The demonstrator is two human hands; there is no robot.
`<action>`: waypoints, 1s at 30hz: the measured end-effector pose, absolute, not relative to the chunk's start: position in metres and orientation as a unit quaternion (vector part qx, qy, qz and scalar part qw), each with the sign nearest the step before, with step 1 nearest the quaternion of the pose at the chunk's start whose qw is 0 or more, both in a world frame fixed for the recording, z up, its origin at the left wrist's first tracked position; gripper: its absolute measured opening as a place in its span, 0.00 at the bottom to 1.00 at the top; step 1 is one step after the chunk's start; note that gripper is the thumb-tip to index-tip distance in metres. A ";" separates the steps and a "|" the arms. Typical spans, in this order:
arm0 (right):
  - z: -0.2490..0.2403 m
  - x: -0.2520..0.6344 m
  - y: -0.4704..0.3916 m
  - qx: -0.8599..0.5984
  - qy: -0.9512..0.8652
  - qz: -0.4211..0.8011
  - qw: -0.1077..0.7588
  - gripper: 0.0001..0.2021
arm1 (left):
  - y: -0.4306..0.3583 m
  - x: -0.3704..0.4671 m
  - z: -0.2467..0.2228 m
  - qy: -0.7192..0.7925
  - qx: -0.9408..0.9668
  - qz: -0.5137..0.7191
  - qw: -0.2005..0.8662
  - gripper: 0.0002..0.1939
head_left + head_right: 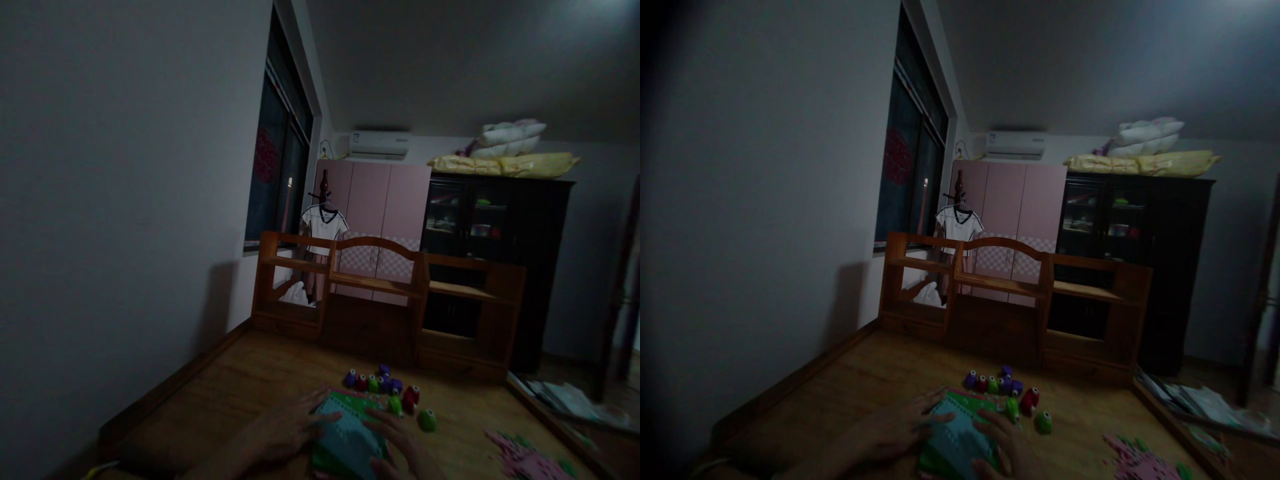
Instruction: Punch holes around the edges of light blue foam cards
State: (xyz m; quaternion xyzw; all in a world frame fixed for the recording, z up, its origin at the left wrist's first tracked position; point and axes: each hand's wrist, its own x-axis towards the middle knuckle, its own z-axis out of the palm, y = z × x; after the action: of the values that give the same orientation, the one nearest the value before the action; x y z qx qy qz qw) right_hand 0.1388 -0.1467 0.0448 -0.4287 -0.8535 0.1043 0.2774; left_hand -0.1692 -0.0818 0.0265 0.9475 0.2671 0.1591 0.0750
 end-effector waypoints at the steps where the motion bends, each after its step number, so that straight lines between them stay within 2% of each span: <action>1: 0.045 0.138 -0.148 -0.435 -0.847 0.111 0.286 0.20 | -0.082 -0.170 0.027 0.275 0.944 0.164 0.076 0.24; 6: 0.031 0.138 -0.136 -0.347 -0.864 0.057 0.361 0.19 | -0.081 -0.168 0.032 0.284 0.933 0.216 0.045 0.24; 11: 0.016 0.140 -0.130 -0.296 -0.870 0.062 0.388 0.12 | -0.089 -0.164 0.035 0.266 0.947 0.179 0.005 0.31; 14: 0.013 0.142 -0.131 -0.308 -0.867 0.071 0.386 0.11 | -0.095 -0.162 0.033 0.247 0.953 0.176 -0.008 0.29; 18: 0.026 0.143 -0.127 -0.359 -0.843 0.072 0.395 0.11 | -0.099 -0.156 0.037 0.228 0.945 0.235 0.002 0.23; 23: 0.051 0.147 -0.114 -0.375 -0.821 0.036 0.429 0.11 | -0.090 -0.150 0.058 0.210 0.938 0.264 -0.083 0.26; 26: 0.048 0.151 -0.106 -0.389 -0.825 0.036 0.409 0.13 | -0.082 -0.148 0.056 0.225 0.936 0.242 -0.118 0.26; 30: 0.024 0.152 -0.103 -0.409 -0.842 0.057 0.347 0.13 | -0.082 -0.145 0.031 0.235 0.947 0.190 -0.107 0.25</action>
State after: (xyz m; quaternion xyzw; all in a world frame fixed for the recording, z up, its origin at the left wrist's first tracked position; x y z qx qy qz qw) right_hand 0.1517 -0.1035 0.0243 -0.4087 -0.8421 0.0568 0.3473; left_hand -0.1452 -0.0816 0.0314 0.9472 0.2348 0.1903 -0.1068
